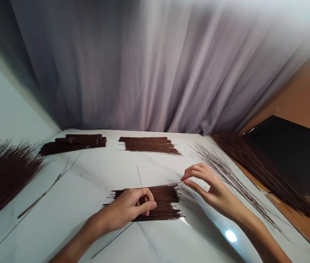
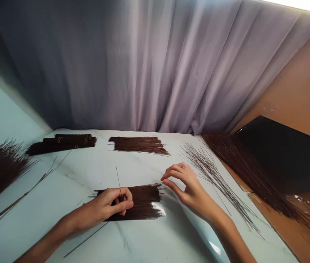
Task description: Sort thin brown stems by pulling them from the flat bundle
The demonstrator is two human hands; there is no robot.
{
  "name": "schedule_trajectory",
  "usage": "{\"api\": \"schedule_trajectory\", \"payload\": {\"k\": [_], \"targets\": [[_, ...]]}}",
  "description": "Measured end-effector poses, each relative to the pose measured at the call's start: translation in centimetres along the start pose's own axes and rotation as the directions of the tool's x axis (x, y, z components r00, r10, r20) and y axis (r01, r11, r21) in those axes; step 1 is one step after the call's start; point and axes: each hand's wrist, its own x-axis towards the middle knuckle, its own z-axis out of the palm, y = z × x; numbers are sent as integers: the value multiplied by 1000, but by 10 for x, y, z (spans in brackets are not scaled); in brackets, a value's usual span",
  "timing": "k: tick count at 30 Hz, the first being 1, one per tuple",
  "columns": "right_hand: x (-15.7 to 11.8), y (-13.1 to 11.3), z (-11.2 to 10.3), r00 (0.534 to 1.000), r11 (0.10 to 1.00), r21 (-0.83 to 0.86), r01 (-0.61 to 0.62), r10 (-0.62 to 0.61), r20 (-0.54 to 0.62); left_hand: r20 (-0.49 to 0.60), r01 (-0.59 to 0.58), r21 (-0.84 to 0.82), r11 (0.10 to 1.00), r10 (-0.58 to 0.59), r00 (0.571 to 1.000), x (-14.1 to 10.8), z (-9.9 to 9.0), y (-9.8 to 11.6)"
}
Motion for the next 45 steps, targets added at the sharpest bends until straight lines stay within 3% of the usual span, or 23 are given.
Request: {"api": "schedule_trajectory", "payload": {"k": [3,6,8,11,19,30,39,45], "targets": [[2,-21,16,971,965,-183,186,-209,-118,-15,1,25,1000,-1,1000,1,5,0],[4,-47,39,931,857,-412,311,-361,-47,-17,-20,45,999,21,1000,1,13,1],[5,-55,51,928,791,-519,324,-372,13,-1,-32,47,998,32,999,1,16,2],[4,-48,57,939,760,-588,277,-345,-3,19,-19,56,998,18,1000,1,17,1],[-3,-14,59,962,830,-519,204,-268,-49,-48,15,35,999,-13,999,6,12,-11],[-1,-21,55,987,873,-468,139,-162,-9,-161,-9,78,997,22,987,11,5,-14],[-1,-18,56,991,894,-433,113,-132,-14,-100,-30,69,997,37,994,13,7,-19],[-3,-16,35,997,949,-312,35,-53,-51,-106,-25,48,999,30,994,11,2,-14]]}}
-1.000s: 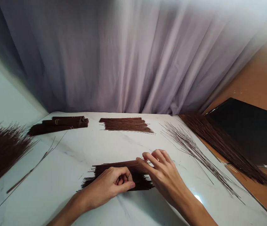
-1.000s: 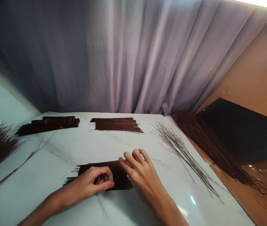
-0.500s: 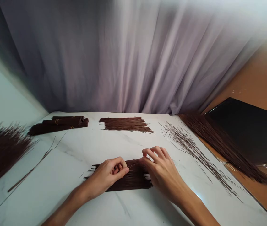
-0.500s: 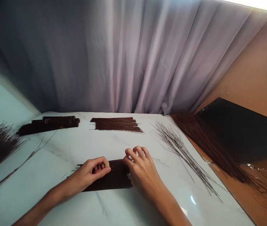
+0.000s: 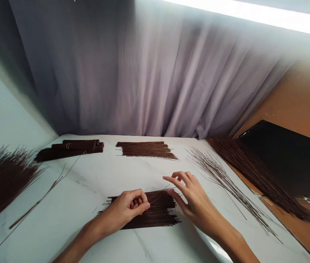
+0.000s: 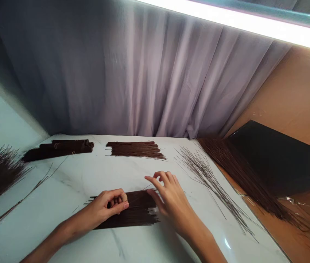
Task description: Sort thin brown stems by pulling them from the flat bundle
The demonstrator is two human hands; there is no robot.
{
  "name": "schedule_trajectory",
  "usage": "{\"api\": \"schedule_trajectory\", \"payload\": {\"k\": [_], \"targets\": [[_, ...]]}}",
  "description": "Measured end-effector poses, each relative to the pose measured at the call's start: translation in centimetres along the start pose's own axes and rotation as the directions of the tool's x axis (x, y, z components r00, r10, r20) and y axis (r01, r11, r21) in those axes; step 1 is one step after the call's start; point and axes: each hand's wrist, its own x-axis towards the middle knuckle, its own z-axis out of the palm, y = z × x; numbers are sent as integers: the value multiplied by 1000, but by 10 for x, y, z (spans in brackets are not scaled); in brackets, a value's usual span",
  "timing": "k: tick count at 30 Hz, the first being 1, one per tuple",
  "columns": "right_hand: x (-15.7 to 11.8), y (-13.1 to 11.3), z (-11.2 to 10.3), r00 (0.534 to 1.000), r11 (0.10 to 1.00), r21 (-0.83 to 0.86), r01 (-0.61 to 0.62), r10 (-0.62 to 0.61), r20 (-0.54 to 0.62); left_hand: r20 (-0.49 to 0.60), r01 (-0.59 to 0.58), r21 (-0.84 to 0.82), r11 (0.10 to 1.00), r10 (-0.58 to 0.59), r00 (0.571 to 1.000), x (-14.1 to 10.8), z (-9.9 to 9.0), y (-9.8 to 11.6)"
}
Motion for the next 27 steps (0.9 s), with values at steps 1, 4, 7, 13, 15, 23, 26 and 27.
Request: {"api": "schedule_trajectory", "payload": {"k": [1,4,7,13,15,23,26,27], "targets": [[-1,5,-4,1000,999,34,-30,30,3,-4,-5,0,1000,5,1000,0,-1,0],[-5,20,-15,990,980,156,-125,112,90,-28,-22,-5,1000,22,999,0,-3,-1],[-8,30,-21,966,942,268,-201,146,214,-42,-23,-7,1000,23,999,0,-3,0],[-7,34,-18,955,875,411,-256,162,248,-12,-19,15,1000,20,1000,-3,-4,7],[-6,34,-17,959,868,431,-246,153,240,7,-4,35,999,3,1000,-5,-5,9],[-5,31,-18,964,861,452,-234,144,224,-3,-16,105,994,17,1000,-6,-6,10],[-4,30,-17,966,860,452,-236,159,202,-29,-39,119,992,42,999,-4,-4,8],[-4,29,-17,967,858,456,-237,165,192,-32,-38,112,993,42,999,-4,-3,7]]}}
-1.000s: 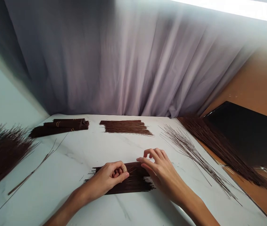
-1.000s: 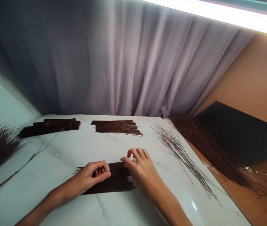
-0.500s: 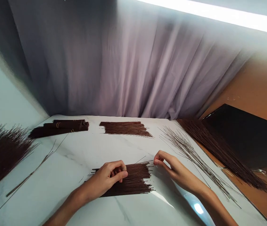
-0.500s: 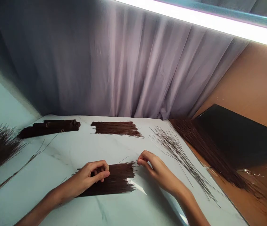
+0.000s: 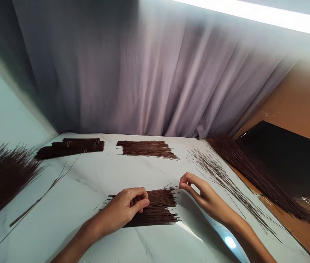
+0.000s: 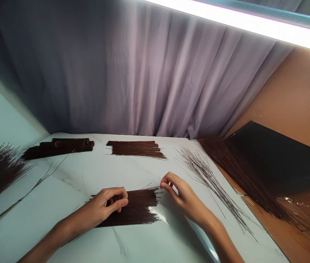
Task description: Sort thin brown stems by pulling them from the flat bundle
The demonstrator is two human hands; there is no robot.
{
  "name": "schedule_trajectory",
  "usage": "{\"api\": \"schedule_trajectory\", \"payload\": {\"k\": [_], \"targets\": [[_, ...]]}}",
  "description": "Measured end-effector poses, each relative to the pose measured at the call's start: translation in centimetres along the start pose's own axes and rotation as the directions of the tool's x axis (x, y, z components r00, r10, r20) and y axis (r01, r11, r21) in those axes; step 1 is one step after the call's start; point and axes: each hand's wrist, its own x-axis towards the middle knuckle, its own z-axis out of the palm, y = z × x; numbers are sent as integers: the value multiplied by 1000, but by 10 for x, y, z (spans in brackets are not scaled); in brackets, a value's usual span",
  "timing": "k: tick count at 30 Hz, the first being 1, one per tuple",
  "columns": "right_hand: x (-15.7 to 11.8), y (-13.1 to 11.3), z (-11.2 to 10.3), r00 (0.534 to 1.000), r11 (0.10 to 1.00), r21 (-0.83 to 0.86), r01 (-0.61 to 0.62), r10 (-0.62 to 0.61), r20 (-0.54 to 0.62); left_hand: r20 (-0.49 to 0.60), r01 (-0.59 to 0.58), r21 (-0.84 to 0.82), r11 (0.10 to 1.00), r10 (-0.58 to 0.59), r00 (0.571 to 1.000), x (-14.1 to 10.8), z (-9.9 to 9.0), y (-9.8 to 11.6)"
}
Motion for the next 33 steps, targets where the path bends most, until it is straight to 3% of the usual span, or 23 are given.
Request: {"api": "schedule_trajectory", "payload": {"k": [3,5,6,8,9,10,11,13,15,17,21,28,31,33], "targets": [[1,-1,2,997,1000,28,8,-6,-76,-16,13,-47,999,-14,1000,0,0,-1],[3,-3,6,971,999,47,13,-1,-241,-27,13,-114,993,-17,999,1,0,-2],[3,-4,9,933,998,64,2,21,-359,-31,19,-166,986,-25,999,2,0,-3],[3,-11,22,806,989,145,-36,115,-581,-48,32,-283,959,-48,998,4,2,-5],[2,-16,31,747,977,208,-56,179,-640,-67,31,-337,941,-57,996,5,3,-5],[1,-22,41,722,959,275,-75,242,-648,-104,16,-382,924,-61,993,6,6,-5],[0,-29,53,740,937,337,-96,293,-605,-162,-14,-417,909,-59,985,7,9,-4],[-3,-45,78,846,894,421,-152,338,-412,-310,-95,-474,875,-66,948,6,19,1],[-6,-60,99,931,869,458,-191,308,-197,-446,-156,-537,829,-121,887,3,29,8],[-9,-70,114,967,855,490,-169,239,-83,-483,-165,-617,769,-206,851,-1,39,15],[-12,-72,124,993,831,545,-109,118,20,-466,-119,-708,696,-333,820,-7,52,18],[-14,-64,131,994,815,569,-107,103,40,-360,-36,-748,662,-360,861,-6,59,13],[-11,-68,122,993,807,578,-116,110,46,-419,-91,-606,790,-220,881,-2,53,9],[-8,-63,104,991,838,530,-130,134,32,-451,-125,-372,920,-62,890,2,45,2]]}}
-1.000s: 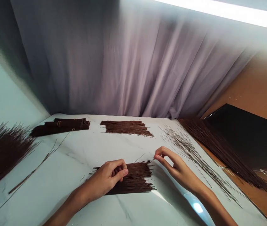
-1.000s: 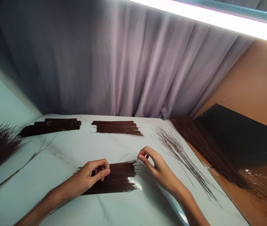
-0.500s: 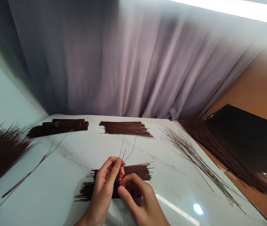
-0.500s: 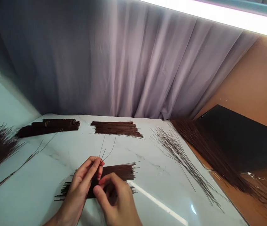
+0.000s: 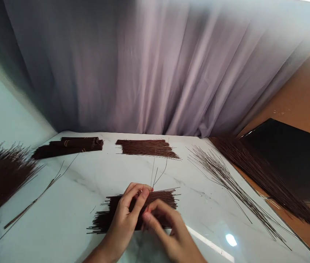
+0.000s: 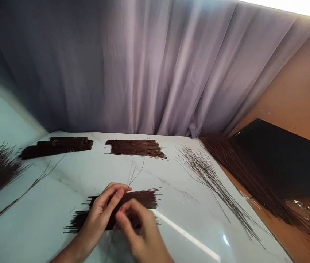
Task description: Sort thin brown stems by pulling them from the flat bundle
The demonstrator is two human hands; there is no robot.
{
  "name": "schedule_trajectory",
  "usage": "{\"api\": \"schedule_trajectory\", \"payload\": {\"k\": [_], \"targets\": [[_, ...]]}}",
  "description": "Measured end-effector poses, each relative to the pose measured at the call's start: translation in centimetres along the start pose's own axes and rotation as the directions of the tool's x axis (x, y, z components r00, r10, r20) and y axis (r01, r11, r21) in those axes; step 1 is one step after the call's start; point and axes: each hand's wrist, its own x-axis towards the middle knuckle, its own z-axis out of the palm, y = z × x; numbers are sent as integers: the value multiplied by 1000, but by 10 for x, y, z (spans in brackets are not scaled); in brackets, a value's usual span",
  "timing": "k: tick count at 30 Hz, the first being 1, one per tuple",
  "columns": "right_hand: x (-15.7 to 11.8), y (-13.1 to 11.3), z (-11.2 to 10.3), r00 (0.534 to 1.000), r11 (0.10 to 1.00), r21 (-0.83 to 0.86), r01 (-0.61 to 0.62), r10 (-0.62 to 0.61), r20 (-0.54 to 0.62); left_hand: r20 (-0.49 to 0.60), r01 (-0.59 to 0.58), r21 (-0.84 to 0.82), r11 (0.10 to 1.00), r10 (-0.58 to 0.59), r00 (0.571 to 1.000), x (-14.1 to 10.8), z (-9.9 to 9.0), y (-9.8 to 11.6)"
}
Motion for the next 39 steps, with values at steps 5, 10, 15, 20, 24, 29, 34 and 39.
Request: {"api": "schedule_trajectory", "payload": {"k": [5,10,15,20,24,29,34,39], "targets": [[10,10,-92,867,754,-654,-65,-281,-411,123,-174,477,861,130,984,13,-19,-15],[8,47,-191,774,352,-854,-382,-382,-504,178,-215,546,809,139,974,15,-20,-23],[-5,71,-230,737,240,-811,-534,-338,-586,183,-197,562,803,111,977,14,-17,-21],[-6,79,-229,758,189,-833,-519,-350,-551,212,-248,607,755,147,966,16,-15,-26],[2,77,-218,741,176,-843,-509,-410,-533,254,-312,649,693,189,949,18,-14,-31],[18,67,-177,764,377,-886,-271,-475,-436,313,-373,646,666,214,925,18,-18,-31],[19,45,-122,924,515,-851,104,-366,-108,358,-378,581,721,192,914,18,-23,-24],[13,30,-89,969,684,-693,229,-225,98,349,-342,599,724,149,925,20,-23,-15]]}}
